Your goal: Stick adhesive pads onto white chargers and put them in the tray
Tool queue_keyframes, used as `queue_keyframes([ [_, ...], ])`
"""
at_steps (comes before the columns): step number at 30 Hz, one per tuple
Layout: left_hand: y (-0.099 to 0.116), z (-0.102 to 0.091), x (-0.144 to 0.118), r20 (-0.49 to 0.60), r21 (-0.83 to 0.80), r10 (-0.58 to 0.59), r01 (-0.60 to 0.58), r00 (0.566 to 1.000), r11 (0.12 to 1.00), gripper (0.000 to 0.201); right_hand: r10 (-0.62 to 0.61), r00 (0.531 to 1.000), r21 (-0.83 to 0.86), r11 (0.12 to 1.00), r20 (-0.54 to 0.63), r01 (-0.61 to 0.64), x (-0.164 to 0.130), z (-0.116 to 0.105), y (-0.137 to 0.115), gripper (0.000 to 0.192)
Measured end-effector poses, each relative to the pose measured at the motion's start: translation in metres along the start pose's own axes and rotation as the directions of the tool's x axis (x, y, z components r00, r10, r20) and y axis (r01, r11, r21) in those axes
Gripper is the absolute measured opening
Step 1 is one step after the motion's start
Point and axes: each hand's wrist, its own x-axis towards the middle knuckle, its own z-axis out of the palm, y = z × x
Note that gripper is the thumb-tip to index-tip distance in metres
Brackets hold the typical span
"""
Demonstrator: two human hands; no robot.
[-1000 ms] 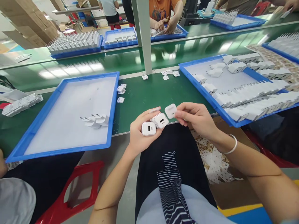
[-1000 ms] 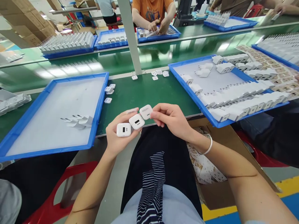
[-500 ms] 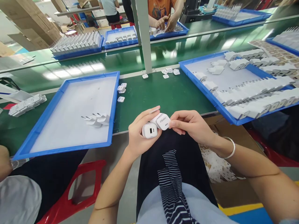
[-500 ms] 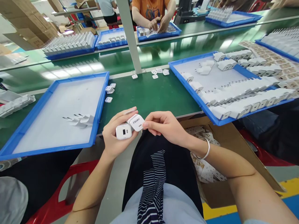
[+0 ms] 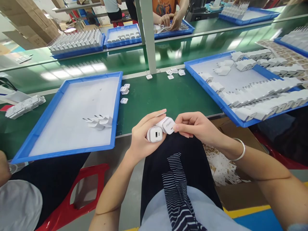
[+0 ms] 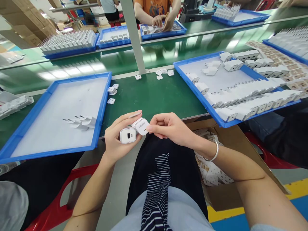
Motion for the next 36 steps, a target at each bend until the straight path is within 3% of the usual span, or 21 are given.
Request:
queue_keyframes([
  [10,-0.003,-0.001,0.002,0.029,-0.019,0.023,-0.022,0.999,1.0,0.042,0.035,0.999,0.003,0.999,-0.001,-0.035,0.002,-0.001,-0.002,0.03],
  [24,-0.009,0.006,-0.001,0.002,-0.046,-0.122,0.122,0.992,0.991,0.038,0.038,0.995,-0.065,0.997,-0.097,-0.045,0.014,0.004,0.003,0.039],
  [28,-0.009,0.009,-0.003,-0.013,-0.175,-0.228,0.223,0.974,0.959,0.039,0.046,0.993,-0.143,0.988,-0.108,-0.061,0.016,0.0,0.015,0.049],
  [31,-0.009,0.01,-0.005,0.039,-0.34,-0.322,0.315,0.946,0.886,0.04,0.046,0.995,-0.146,0.988,-0.088,-0.058,0.017,-0.001,0.024,0.056],
  [36,-0.013,0.011,-0.008,0.145,-0.513,-0.325,0.352,0.935,0.783,0.045,-0.137,0.99,-0.069,0.988,0.039,0.14,0.015,-0.004,0.032,0.059],
])
